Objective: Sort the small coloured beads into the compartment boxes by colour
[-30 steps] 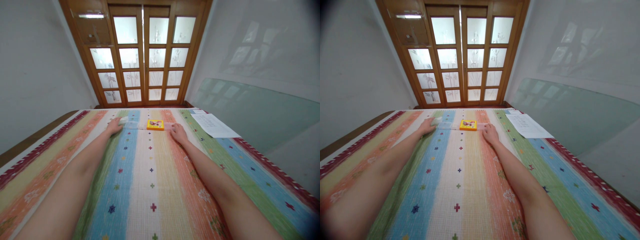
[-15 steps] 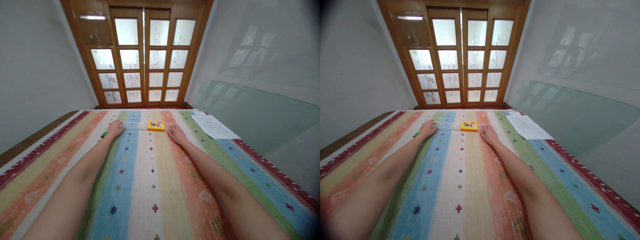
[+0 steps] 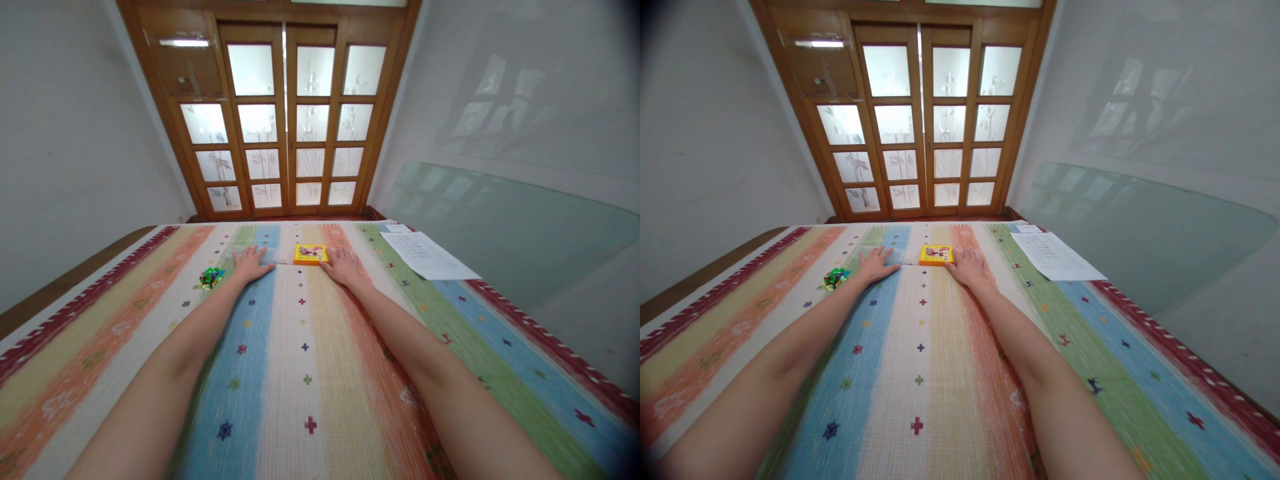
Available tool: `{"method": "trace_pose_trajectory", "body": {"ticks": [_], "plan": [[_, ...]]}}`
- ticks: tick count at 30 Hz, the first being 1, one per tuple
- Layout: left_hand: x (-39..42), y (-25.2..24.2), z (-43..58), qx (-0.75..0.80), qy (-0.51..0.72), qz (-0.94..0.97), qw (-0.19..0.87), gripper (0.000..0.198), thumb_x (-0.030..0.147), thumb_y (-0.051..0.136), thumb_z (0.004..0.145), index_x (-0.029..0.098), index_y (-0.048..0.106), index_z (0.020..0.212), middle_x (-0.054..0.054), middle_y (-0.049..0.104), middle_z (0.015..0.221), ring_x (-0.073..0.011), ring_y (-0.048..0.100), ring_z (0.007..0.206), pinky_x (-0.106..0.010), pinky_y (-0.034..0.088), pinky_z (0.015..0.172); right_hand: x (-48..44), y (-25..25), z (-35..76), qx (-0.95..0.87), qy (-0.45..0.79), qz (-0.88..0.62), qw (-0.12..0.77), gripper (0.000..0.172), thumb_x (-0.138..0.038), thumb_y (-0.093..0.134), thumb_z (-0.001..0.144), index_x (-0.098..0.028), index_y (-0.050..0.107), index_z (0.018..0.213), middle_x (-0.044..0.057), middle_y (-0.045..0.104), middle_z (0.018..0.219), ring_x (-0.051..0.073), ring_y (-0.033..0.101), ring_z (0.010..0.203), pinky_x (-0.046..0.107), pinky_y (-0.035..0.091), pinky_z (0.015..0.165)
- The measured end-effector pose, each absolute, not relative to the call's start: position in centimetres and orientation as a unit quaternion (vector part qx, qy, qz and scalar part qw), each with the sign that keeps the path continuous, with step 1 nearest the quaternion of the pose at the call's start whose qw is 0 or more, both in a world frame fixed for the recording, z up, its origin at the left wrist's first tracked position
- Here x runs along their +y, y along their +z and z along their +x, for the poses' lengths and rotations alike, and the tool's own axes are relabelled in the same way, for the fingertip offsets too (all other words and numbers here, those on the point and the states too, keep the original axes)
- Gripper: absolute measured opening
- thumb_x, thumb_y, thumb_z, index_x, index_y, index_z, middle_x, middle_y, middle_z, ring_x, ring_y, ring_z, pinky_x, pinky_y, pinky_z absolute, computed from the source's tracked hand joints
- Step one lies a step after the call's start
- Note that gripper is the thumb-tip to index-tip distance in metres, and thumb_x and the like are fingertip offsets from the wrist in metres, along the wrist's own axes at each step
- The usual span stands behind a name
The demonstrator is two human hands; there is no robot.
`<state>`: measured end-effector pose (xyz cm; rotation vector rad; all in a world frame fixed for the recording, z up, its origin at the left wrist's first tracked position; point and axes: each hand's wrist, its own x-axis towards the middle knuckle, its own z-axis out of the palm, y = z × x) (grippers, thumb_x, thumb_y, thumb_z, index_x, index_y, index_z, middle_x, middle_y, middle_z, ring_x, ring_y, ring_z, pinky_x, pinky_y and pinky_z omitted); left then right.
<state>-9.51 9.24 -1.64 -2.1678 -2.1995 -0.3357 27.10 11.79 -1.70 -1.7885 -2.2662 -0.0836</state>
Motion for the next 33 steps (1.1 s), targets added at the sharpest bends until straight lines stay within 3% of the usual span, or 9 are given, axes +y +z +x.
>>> {"method": "trace_pose_trajectory", "body": {"ticks": [7, 15, 24, 27, 33], "plan": [[9.9, -1.6, -7.4, -0.744, -0.126, -0.656, 0.029, 0.085, 0.081, 0.043, 0.095, 0.034, 0.044, 0.166, -0.013, 0.033, 0.176, -0.0465, 0.019, 0.163, -0.082, 0.004, 0.124, 13.3, -1.9, 26.7, -0.778, -0.042, -0.611, 0.142, 0.062, -0.068, 0.042, 0.106, -0.03, 0.051, 0.155, 0.019, 0.048, 0.16, 0.041, 0.04, 0.147, 0.063, 0.031, 0.117], [10.8, -1.6, -6.7, -0.761, -0.146, -0.63, 0.039, 0.08, 0.077, 0.039, 0.098, 0.034, 0.047, 0.165, -0.014, 0.036, 0.174, -0.0462, 0.022, 0.162, -0.084, 0.006, 0.123, 14.5, -2.4, 26.3, -0.776, -0.032, -0.613, 0.141, 0.059, -0.062, 0.042, 0.107, -0.03, 0.051, 0.156, 0.018, 0.042, 0.166, 0.039, 0.032, 0.153, 0.06, 0.032, 0.118], [11.6, -2.0, -6.8, -0.762, -0.151, -0.629, 0.033, 0.081, 0.073, 0.038, 0.099, 0.03, 0.04, 0.168, -0.016, 0.032, 0.176, -0.0428, 0.018, 0.164, -0.08, 0.004, 0.126, 14.4, -2.4, 26.4, -0.776, -0.041, -0.615, 0.134, 0.059, -0.06, 0.041, 0.107, -0.03, 0.049, 0.157, 0.016, 0.042, 0.168, 0.038, 0.025, 0.158, 0.067, 0.015, 0.124], [11.2, -1.7, -6.7, -0.752, -0.162, -0.638, 0.034, 0.082, 0.07, 0.037, 0.101, 0.026, 0.035, 0.17, -0.017, 0.032, 0.176, -0.0408, 0.017, 0.165, -0.077, 0.004, 0.128, 14.1, -2.3, 26.5, -0.777, -0.046, -0.611, 0.146, 0.059, -0.058, 0.043, 0.107, -0.027, 0.051, 0.156, 0.017, 0.045, 0.166, 0.038, 0.028, 0.156, 0.064, 0.017, 0.125], [10.1, -1.8, -6.7, -0.721, -0.159, -0.673, 0.044, 0.071, 0.055, 0.044, 0.103, 0.022, 0.043, 0.166, -0.015, 0.033, 0.176, -0.0399, 0.019, 0.165, -0.07, 0.006, 0.131, 14.0, -2.2, 26.8, -0.773, -0.041, -0.612, 0.161, 0.058, -0.053, 0.043, 0.107, -0.022, 0.052, 0.155, 0.019, 0.044, 0.166, 0.037, 0.031, 0.155, 0.058, 0.023, 0.125]]}}
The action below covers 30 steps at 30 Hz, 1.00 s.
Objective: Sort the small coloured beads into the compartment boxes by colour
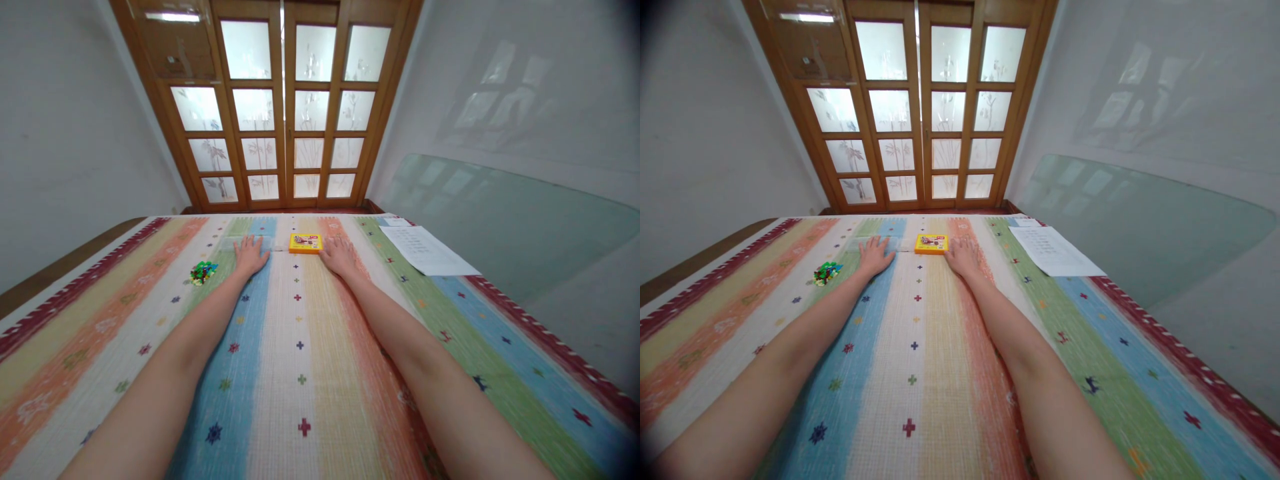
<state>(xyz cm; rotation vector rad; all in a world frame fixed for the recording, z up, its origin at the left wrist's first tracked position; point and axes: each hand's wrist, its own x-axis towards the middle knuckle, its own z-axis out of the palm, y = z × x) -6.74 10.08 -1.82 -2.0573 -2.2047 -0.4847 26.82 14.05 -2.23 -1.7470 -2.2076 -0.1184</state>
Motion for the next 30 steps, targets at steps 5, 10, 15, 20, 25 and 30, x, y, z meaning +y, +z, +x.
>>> {"method": "trace_pose_trajectory", "body": {"ticks": [5, 10, 15, 20, 25, 30], "plan": [[9.1, -2.8, -6.8, -0.687, -0.142, -0.712, 0.035, 0.071, 0.053, 0.05, 0.103, 0.024, 0.04, 0.167, -0.012, 0.031, 0.177, -0.0379, 0.02, 0.165, -0.064, 0.009, 0.133, 14.4, -2.5, 26.9, -0.782, -0.04, -0.601, 0.161, 0.059, -0.053, 0.043, 0.108, -0.02, 0.05, 0.157, 0.019, 0.045, 0.164, 0.038, 0.028, 0.157, 0.059, 0.022, 0.125], [9.0, -3.2, -6.6, -0.685, -0.12, -0.719, 0.023, 0.072, 0.054, 0.05, 0.104, 0.023, 0.038, 0.168, -0.013, 0.027, 0.179, -0.0374, 0.02, 0.165, -0.059, 0.016, 0.133, 14.1, -2.3, 26.9, -0.784, -0.046, -0.595, 0.17, 0.054, -0.045, 0.045, 0.107, -0.019, 0.053, 0.153, 0.018, 0.045, 0.164, 0.037, 0.032, 0.153, 0.054, 0.024, 0.124], [8.9, -3.1, -6.6, -0.665, -0.114, -0.738, 0.025, 0.072, 0.055, 0.048, 0.104, 0.026, 0.036, 0.169, -0.012, 0.023, 0.18, -0.0354, 0.019, 0.166, -0.055, 0.021, 0.132, 13.4, -1.9, 27.0, -0.789, -0.055, -0.586, 0.178, 0.05, -0.044, 0.046, 0.106, -0.022, 0.057, 0.149, 0.015, 0.049, 0.162, 0.036, 0.034, 0.152, 0.052, 0.026, 0.123], [9.1, -3.1, -7.0, -0.648, -0.119, -0.752, 0.015, 0.072, 0.056, 0.048, 0.104, 0.026, 0.038, 0.169, -0.01, 0.024, 0.18, -0.033, 0.017, 0.167, -0.051, 0.022, 0.133, 13.2, -1.5, 27.0, -0.808, -0.047, -0.566, 0.158, 0.047, -0.047, 0.047, 0.106, -0.024, 0.058, 0.146, 0.015, 0.055, 0.154, 0.036, 0.042, 0.142, 0.054, 0.028, 0.122], [9.8, -3.1, -7.7, -0.636, -0.128, -0.761, 0.012, 0.07, 0.052, 0.052, 0.102, 0.025, 0.043, 0.166, -0.008, 0.032, 0.177, -0.028, 0.023, 0.166, -0.046, 0.019, 0.135, 13.3, -1.4, 27.1, -0.813, -0.042, -0.561, 0.149, 0.049, -0.042, 0.041, 0.108, -0.025, 0.054, 0.152, 0.014, 0.054, 0.155, 0.036, 0.041, 0.143, 0.051, 0.027, 0.122], [9.6, -2.6, -7.8, -0.644, -0.16, -0.747, 0.035, 0.068, 0.048, 0.051, 0.101, 0.022, 0.046, 0.164, -0.009, 0.041, 0.172, -0.0279, 0.031, 0.162, -0.044, 0.022, 0.135, 13.2, -1.4, 27.0, -0.808, -0.048, -0.569, 0.148, 0.049, -0.041, 0.039, 0.108, -0.025, 0.055, 0.151, 0.014, 0.054, 0.156, 0.035, 0.041, 0.144, 0.052, 0.026, 0.123]]}}
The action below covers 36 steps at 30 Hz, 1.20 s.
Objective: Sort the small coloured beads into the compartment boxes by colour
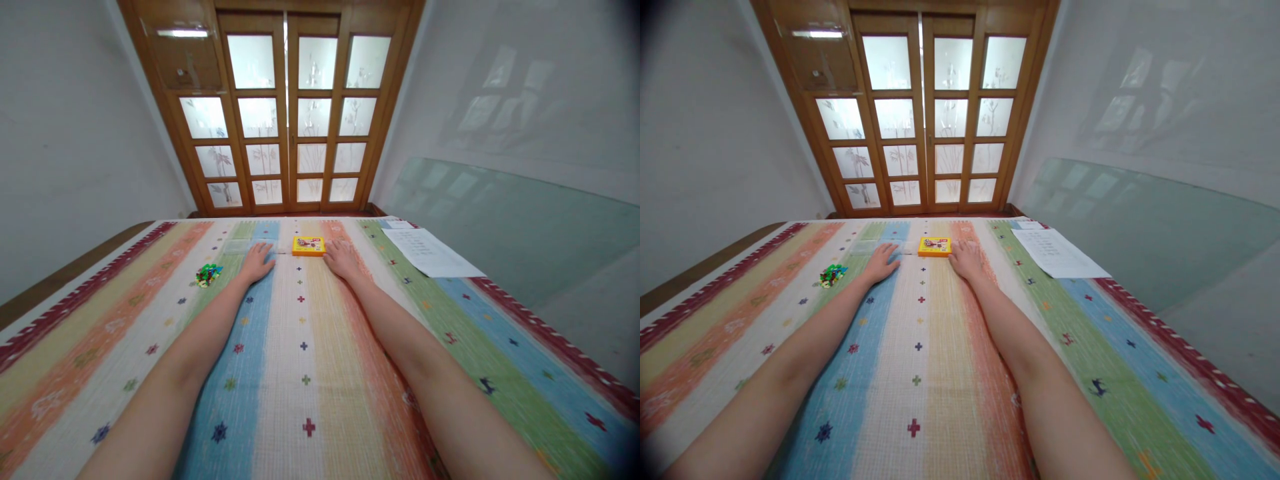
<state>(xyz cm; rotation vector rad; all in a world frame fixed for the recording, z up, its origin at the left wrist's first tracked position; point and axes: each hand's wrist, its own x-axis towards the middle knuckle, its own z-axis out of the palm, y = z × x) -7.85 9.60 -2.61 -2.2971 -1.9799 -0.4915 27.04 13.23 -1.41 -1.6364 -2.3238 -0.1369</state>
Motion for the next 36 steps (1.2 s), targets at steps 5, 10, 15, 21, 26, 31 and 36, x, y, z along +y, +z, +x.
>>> {"method": "trace_pose_trajectory", "body": {"ticks": [5, 10, 15, 21, 26, 31, 36], "plan": [[9.2, -2.1, -9.0, -0.742, -0.224, -0.627, 0.084, 0.061, 0.046, 0.049, 0.102, 0.023, 0.054, 0.158, -0.014, 0.043, 0.169, -0.0362, 0.032, 0.159, -0.06, 0.025, 0.131, 13.4, -1.5, 27.1, -0.79, -0.052, -0.589, 0.161, 0.05, -0.043, 0.041, 0.107, -0.024, 0.055, 0.151, 0.015, 0.052, 0.159, 0.036, 0.037, 0.148, 0.055, 0.026, 0.123], [9.7, -2.3, -11.2, -0.797, -0.203, -0.569, 0.023, 0.071, 0.06, 0.048, 0.099, 0.028, 0.049, 0.163, -0.015, 0.036, 0.174, -0.0458, 0.026, 0.161, -0.074, 0.029, 0.123, 13.7, -1.7, 27.2, -0.786, -0.045, -0.596, 0.155, 0.051, -0.044, 0.042, 0.107, -0.024, 0.056, 0.152, 0.015, 0.05, 0.159, 0.034, 0.041, 0.147, 0.049, 0.032, 0.121], [10.5, -2.4, -12.6, -0.779, -0.175, -0.602, 0.015, 0.068, 0.059, 0.047, 0.1, 0.027, 0.055, 0.159, -0.012, 0.041, 0.172, -0.0426, 0.029, 0.161, -0.065, 0.029, 0.128, 13.9, -1.9, 27.4, -0.792, -0.046, -0.587, 0.164, 0.049, -0.043, 0.046, 0.106, -0.025, 0.059, 0.149, 0.013, 0.053, 0.157, 0.033, 0.043, 0.145, 0.045, 0.034, 0.121], [10.2, -1.7, -12.5, -0.773, -0.17, -0.611, 0.029, 0.062, 0.048, 0.045, 0.101, 0.022, 0.06, 0.156, -0.01, 0.048, 0.168, -0.0364, 0.036, 0.158, -0.056, 0.029, 0.13, 14.0, -2.2, 27.4, -0.787, -0.039, -0.588, 0.182, 0.048, -0.042, 0.046, 0.105, -0.024, 0.061, 0.148, 0.013, 0.055, 0.156, 0.034, 0.045, 0.143, 0.045, 0.035, 0.119], [9.0, -0.5, -11.5, -0.763, -0.199, -0.609, 0.078, 0.06, 0.047, 0.044, 0.103, 0.021, 0.06, 0.155, -0.01, 0.049, 0.167, -0.0337, 0.039, 0.156, -0.051, 0.029, 0.13, 14.3, -2.3, 27.5, -0.784, -0.037, -0.593, 0.182, 0.049, -0.044, 0.047, 0.105, -0.025, 0.06, 0.148, 0.013, 0.054, 0.158, 0.034, 0.044, 0.145, 0.047, 0.034, 0.119], [6.5, 0.0, -15.0, -0.76, -0.177, -0.617, 0.102, 0.056, 0.047, 0.046, 0.102, 0.02, 0.067, 0.146, -0.012, 0.057, 0.159, -0.0329, 0.047, 0.149, -0.047, 0.033, 0.128, 14.3, -2.2, 27.4, -0.787, -0.042, -0.584, 0.196, 0.047, -0.041, 0.041, 0.108, -0.022, 0.062, 0.146, 0.014, 0.06, 0.15, 0.035, 0.047, 0.14, 0.049, 0.034, 0.118], [3.3, -0.8, -21.5, -0.788, -0.153, -0.595, 0.044, 0.059, 0.054, 0.05, 0.098, 0.016, 0.07, 0.14, -0.017, 0.067, 0.147, -0.0367, 0.058, 0.139, -0.05, 0.041, 0.121, 14.7, -2.5, 27.2, -0.781, -0.048, -0.586, 0.211, 0.044, -0.04, 0.045, 0.107, -0.021, 0.065, 0.142, 0.016, 0.062, 0.146, 0.035, 0.051, 0.135, 0.047, 0.038, 0.114]]}}
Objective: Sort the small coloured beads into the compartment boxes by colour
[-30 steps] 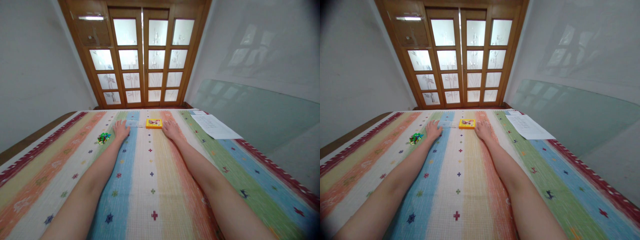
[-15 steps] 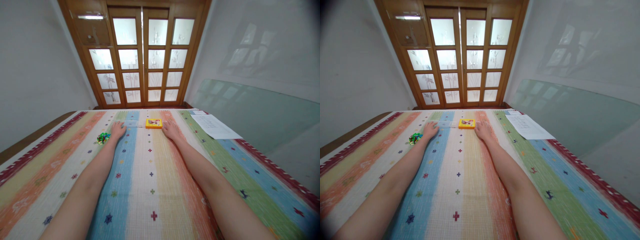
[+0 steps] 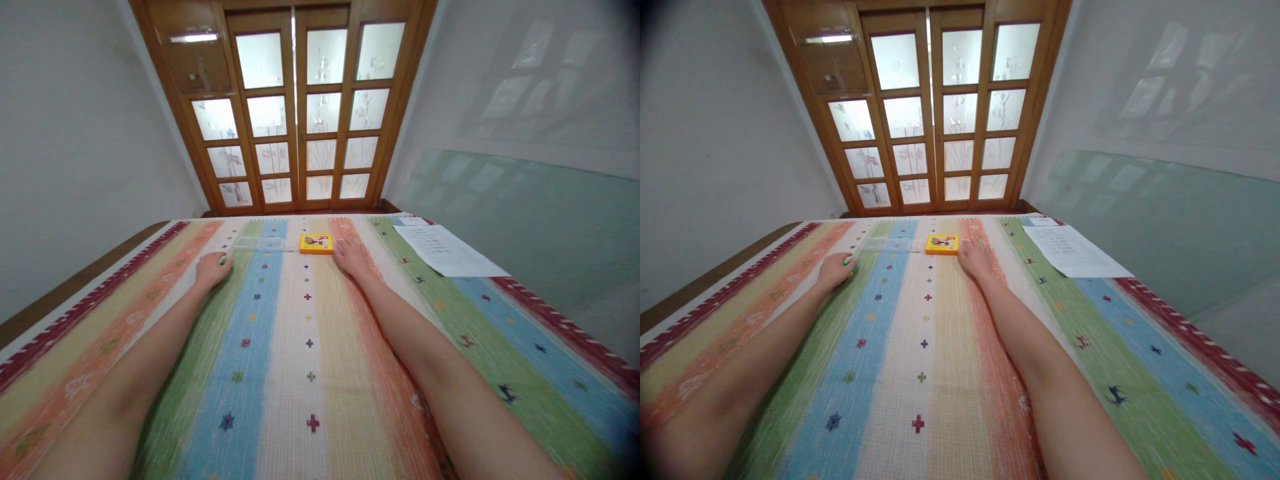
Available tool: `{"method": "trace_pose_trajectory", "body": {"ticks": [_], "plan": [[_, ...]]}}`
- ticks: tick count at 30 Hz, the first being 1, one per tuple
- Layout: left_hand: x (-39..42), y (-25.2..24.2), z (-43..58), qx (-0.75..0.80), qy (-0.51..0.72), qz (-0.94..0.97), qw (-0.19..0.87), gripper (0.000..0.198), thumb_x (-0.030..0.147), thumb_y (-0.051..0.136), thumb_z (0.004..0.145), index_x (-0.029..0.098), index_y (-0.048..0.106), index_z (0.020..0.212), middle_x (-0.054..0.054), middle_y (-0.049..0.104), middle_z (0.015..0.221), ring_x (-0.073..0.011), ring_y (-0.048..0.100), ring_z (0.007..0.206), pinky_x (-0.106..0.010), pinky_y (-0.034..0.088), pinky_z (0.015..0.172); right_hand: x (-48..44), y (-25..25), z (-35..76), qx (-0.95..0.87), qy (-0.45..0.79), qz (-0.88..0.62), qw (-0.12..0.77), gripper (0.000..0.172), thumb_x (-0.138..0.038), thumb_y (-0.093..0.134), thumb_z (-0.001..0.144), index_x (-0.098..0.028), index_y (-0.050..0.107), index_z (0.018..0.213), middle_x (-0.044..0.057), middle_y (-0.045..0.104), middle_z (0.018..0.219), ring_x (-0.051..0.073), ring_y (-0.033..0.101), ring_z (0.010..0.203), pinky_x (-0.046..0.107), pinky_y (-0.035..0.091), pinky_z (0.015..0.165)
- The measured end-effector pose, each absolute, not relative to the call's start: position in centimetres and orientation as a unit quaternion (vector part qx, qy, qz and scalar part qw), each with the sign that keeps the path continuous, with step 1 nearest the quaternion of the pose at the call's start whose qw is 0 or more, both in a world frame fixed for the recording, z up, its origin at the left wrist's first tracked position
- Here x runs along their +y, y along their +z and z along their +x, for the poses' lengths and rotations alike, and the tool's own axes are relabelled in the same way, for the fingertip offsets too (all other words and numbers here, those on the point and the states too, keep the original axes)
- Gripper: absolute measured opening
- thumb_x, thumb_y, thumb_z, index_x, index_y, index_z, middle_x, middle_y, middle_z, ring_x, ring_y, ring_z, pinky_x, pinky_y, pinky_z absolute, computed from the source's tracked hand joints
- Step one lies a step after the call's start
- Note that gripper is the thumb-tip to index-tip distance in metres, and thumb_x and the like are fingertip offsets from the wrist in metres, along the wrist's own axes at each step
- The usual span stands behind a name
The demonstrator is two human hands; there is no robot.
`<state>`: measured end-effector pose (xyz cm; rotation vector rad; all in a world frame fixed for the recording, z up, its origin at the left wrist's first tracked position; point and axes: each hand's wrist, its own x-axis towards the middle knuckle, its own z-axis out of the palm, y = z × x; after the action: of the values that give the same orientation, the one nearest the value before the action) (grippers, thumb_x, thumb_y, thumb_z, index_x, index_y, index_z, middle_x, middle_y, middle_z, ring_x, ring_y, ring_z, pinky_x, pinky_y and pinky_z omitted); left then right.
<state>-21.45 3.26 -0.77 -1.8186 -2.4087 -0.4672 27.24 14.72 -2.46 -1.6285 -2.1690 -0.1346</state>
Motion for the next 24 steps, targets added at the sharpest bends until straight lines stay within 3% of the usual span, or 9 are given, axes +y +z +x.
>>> {"method": "trace_pose_trajectory", "body": {"ticks": [4, 17, 24], "plan": [[2.6, -1.8, -22.8, -0.745, -0.19, -0.639, -0.024, 0.057, 0.053, 0.05, 0.097, 0.016, 0.072, 0.135, -0.015, 0.07, 0.143, -0.0328, 0.062, 0.135, -0.044, 0.045, 0.118, 15.0, -2.9, 27.2, -0.774, -0.054, -0.587, 0.232, 0.042, -0.037, 0.048, 0.106, -0.018, 0.068, 0.137, 0.017, 0.063, 0.144, 0.034, 0.052, 0.133, 0.047, 0.037, 0.114], [5.0, -3.4, -9.5, -0.572, -0.291, -0.763, -0.076, 0.037, 0.043, 0.065, 0.092, 0.022, 0.077, 0.12, -0.012, 0.069, 0.14, -0.0318, 0.063, 0.132, -0.049, 0.045, 0.121, 15.5, -3.4, 27.7, -0.779, -0.045, -0.569, 0.26, 0.037, -0.033, 0.05, 0.104, -0.018, 0.072, 0.131, 0.017, 0.067, 0.14, 0.034, 0.056, 0.131, 0.046, 0.042, 0.114], [5.9, -2.9, -1.2, -0.511, -0.319, -0.79, -0.11, 0.023, 0.034, 0.065, 0.094, 0.022, 0.081, 0.104, -0.011, 0.076, 0.117, -0.028, 0.069, 0.112, -0.045, 0.051, 0.108, 16.1, -3.9, 27.9, -0.778, -0.036, -0.566, 0.271, 0.039, -0.032, 0.052, 0.104, -0.016, 0.07, 0.135, 0.017, 0.067, 0.141, 0.033, 0.058, 0.133, 0.044, 0.044, 0.115]]}}
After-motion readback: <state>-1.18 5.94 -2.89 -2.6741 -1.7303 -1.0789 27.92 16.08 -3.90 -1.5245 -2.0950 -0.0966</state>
